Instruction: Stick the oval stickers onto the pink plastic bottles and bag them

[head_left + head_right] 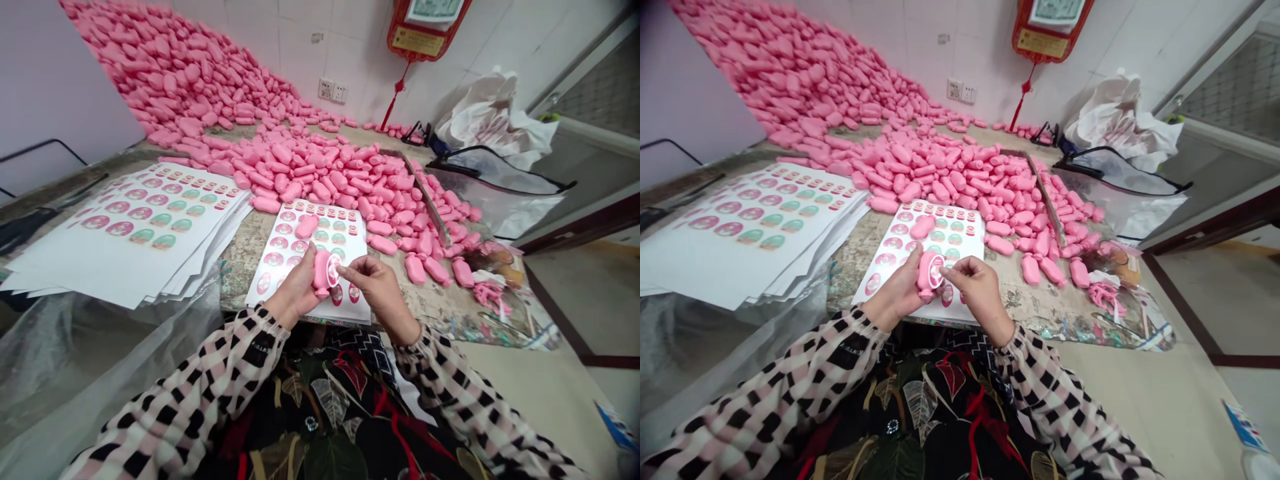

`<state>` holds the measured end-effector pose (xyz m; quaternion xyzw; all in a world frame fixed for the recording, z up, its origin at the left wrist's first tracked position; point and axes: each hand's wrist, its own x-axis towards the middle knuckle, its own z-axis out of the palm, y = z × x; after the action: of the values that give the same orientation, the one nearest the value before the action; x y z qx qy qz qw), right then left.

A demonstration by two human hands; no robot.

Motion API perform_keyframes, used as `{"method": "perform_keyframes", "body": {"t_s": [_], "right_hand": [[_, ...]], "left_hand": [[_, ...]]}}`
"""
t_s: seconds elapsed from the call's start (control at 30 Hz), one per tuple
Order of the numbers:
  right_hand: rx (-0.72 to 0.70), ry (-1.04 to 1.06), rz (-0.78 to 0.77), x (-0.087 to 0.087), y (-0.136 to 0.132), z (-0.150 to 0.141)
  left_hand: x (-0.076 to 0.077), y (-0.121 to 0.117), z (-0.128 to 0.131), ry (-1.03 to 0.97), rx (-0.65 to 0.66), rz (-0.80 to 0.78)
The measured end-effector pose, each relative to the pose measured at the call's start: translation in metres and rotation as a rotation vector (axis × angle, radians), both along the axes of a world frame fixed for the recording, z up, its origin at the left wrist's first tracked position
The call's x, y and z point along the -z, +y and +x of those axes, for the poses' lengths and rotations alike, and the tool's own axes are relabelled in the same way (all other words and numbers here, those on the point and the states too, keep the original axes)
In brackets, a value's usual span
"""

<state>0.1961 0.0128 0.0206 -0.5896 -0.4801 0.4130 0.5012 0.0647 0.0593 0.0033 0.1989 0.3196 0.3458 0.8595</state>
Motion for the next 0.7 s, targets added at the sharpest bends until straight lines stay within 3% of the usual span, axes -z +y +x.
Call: {"method": "perform_keyframes", "body": {"t_s": [0.17, 0.57, 0.7], "right_hand": [[-0.037, 0.015, -0.026, -0.001, -0.002, -0.01], [-0.007, 0.052, -0.045, 0.005, 0.0, -0.007], [-0.021, 0.154, -0.042, -0.004, 0.0, 0.002]], "left_hand": [[0.007, -0.003, 0.002, -0.094, 0.024, 0.047], [0.003, -0.006, 0.002, -0.011, 0.015, 0.077], [0.002, -0.005, -0.003, 0.023, 0.173, 0.042]]}}
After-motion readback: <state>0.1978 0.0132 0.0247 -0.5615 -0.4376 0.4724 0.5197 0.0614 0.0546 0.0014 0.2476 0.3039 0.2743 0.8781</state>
